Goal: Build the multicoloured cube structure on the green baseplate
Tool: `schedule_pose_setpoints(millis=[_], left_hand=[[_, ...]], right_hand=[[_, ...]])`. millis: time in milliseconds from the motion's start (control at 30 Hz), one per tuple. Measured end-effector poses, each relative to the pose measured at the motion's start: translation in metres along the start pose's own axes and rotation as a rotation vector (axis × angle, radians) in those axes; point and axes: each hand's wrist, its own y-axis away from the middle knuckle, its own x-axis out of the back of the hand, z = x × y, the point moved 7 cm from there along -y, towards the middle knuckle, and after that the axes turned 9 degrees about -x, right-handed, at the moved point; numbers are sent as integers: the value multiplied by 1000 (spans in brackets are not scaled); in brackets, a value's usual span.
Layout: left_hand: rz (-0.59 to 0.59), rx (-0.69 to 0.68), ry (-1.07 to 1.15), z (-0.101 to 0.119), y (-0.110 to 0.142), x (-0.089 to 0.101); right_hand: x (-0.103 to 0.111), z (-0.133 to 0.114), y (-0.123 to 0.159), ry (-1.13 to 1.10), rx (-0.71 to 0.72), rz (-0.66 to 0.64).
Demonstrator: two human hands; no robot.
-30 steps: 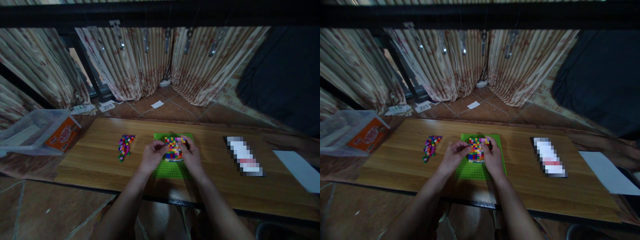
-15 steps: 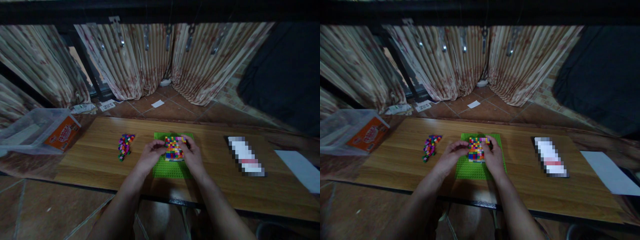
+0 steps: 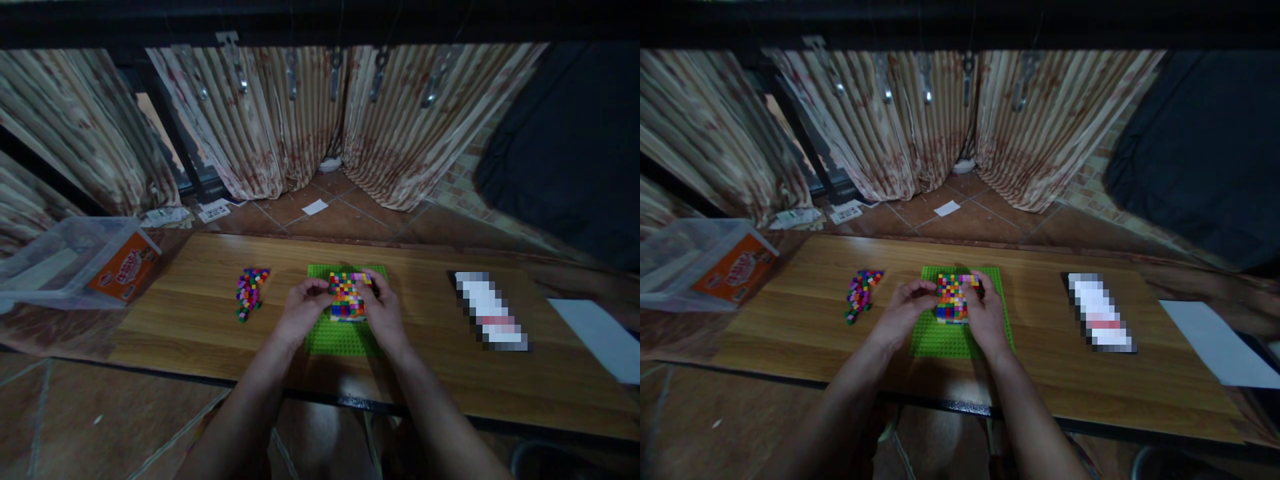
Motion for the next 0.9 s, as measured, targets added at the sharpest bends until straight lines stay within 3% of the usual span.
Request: schedule_pose_setpoints(millis=[633,900], left_hand=[[29,-38,-41,-6,-2,0],[-52,-147,-99,-3,5,-5]], right_hand=[[-1,2,1,6,-11,31],[1,9,-2,12,-18,39]])
